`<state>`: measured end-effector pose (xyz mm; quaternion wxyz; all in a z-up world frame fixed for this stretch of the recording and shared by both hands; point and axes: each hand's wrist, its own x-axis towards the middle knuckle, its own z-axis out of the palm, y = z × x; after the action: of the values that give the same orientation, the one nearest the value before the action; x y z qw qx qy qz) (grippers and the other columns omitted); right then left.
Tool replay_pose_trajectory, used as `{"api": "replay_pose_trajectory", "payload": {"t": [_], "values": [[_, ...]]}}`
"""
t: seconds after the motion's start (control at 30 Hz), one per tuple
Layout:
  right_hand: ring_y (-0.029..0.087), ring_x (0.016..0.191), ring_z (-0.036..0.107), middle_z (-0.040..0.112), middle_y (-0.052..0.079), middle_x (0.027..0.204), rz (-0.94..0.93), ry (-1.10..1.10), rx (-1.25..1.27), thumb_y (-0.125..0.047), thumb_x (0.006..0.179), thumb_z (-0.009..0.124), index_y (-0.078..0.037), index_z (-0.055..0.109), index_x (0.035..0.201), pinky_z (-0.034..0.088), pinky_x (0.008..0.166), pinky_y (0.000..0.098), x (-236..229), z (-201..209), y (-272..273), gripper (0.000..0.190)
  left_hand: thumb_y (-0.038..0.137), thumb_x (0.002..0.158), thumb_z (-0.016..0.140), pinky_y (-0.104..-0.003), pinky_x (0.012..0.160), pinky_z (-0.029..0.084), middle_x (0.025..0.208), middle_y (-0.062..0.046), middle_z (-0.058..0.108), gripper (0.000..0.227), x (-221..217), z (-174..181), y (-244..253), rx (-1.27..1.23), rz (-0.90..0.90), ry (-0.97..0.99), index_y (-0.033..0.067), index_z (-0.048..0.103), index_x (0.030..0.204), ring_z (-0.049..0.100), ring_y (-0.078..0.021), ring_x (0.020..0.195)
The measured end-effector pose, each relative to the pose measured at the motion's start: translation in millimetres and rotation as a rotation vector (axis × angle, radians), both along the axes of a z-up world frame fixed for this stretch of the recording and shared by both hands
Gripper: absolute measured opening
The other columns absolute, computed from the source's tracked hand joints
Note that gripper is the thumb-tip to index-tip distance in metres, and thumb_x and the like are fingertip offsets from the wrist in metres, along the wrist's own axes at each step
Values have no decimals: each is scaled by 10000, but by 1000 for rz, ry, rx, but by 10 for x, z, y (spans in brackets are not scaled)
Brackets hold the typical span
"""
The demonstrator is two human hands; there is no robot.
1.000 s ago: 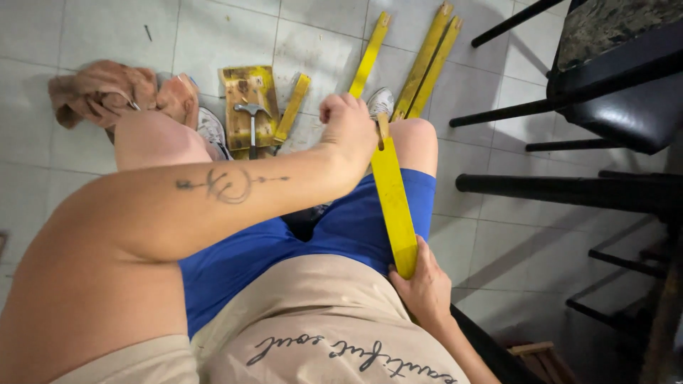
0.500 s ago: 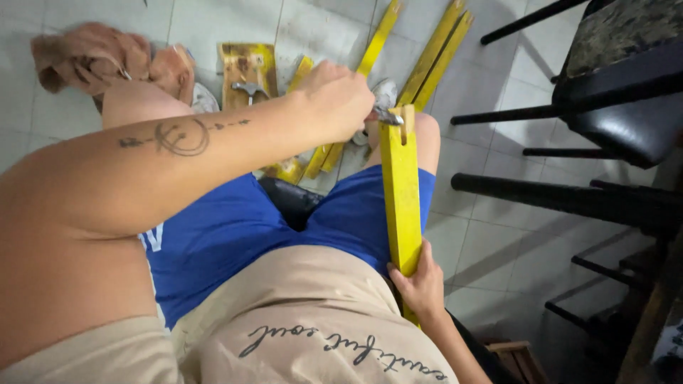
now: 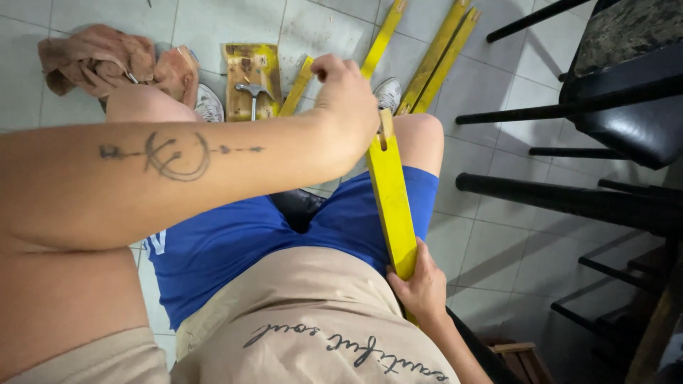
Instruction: Using pliers to extract staples or small fasteners from yellow painted wooden slats.
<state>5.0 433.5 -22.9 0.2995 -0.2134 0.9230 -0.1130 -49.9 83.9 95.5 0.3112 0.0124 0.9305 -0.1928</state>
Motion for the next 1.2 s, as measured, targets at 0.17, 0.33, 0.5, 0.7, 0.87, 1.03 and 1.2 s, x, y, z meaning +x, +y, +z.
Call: {"api": "replay_pose_trajectory", "payload": {"t": [0.17,0.33,0.5,0.7,0.87,1.03,1.2], "values": [[332,992,737,697,134,1306,32,9,8,-448,812,725,-128,399,1514,639,782,443,2,-26,11,837,97,1024,471,-636,809,537,1167,-295,731,416,-324,-138,171,-138,-9,-106,-30,822,1207,651,-466,1050],[385,810,697,714,136,996,148,55,-102,-511,769,724,-103,467,1467,536,735,517,-162,-278,397,848,258,1050,512,-418,610,507,1033,-195,693,428,-413,42,15,79,7,-124,-43,732,1260,612,-342,781],[322,660,705,752,146,975,294,-93,-58,-436,689,754,-78,476,1499,593,667,433,-416,-529,805,928,600,918,762,-437,834,601,1138,-25,780,527,-108,53,-339,307,-196,-261,172,801,1222,728,-269,1041],[272,742,731,734,127,1059,393,-244,9,-551,805,718,-116,437,1496,605,661,354,-543,-282,566,863,597,983,691,-409,698,566,970,-85,757,536,325,-5,-608,378,-38,-317,91,817,1104,695,-288,878],[284,741,743,734,134,1066,464,-268,-2,-525,790,741,-100,436,1494,614,672,358,-648,-316,591,878,589,958,721,-432,668,564,920,-92,777,524,497,-184,-705,462,-25,-299,91,832,1075,711,-302,836],[259,776,775,746,112,1124,440,-308,24,-541,797,745,-114,440,1492,645,678,309,-625,-267,556,871,580,1005,685,-353,576,492,826,-60,743,532,545,-219,-763,475,-31,-329,72,837,1050,661,-233,751],[288,757,761,762,124,1074,487,-181,39,-561,786,708,-102,471,1451,653,713,352,-616,-331,630,842,614,993,676,-368,582,527,812,-65,726,548,488,-191,-741,447,-59,-289,88,825,1023,678,-245,741]]}}
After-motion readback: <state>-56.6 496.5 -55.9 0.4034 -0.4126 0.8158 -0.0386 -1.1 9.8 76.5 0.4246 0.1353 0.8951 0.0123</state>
